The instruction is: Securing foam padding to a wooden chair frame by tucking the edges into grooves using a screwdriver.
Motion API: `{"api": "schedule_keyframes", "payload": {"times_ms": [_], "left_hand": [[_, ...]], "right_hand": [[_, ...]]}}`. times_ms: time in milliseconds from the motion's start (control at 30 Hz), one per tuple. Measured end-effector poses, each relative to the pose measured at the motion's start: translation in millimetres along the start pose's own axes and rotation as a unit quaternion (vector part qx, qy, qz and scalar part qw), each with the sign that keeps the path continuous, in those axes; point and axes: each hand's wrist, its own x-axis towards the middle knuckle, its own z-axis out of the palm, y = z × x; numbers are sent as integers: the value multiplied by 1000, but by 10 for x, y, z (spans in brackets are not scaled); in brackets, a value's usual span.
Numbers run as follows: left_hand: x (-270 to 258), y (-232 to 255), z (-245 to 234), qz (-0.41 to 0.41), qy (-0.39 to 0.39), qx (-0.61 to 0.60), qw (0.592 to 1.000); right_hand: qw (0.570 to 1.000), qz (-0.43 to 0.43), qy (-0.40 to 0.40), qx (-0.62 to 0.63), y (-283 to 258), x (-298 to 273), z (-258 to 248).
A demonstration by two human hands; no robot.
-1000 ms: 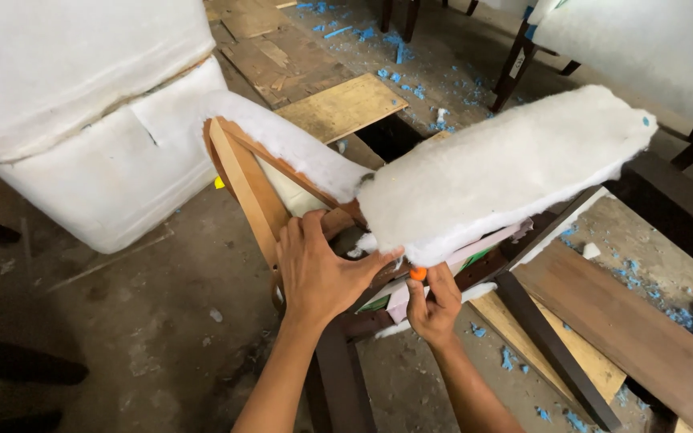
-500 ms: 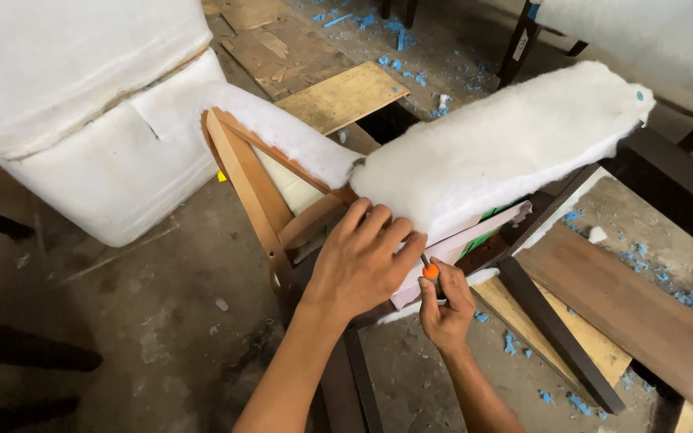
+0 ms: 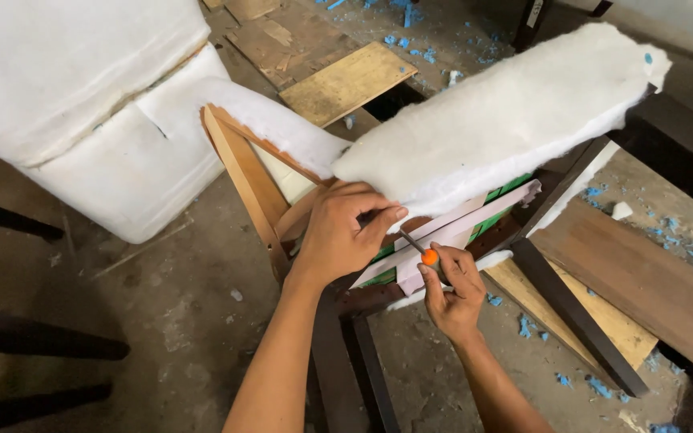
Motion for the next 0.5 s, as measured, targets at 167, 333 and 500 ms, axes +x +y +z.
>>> {"api": "schedule_keyframes", "payload": {"times_ms": [167,333,500], "left_hand": [[-50,-21,54,-22,20,-12,999],[-45,101,-84,-20,-12,30,999],[-120,102,-177,16,-115,89,989]], "right_hand": [[1000,-7,21,-8,34,-88,48],[998,-14,47,-24,139,-199,80],[998,19,26,-47,-129,-62,99]]}}
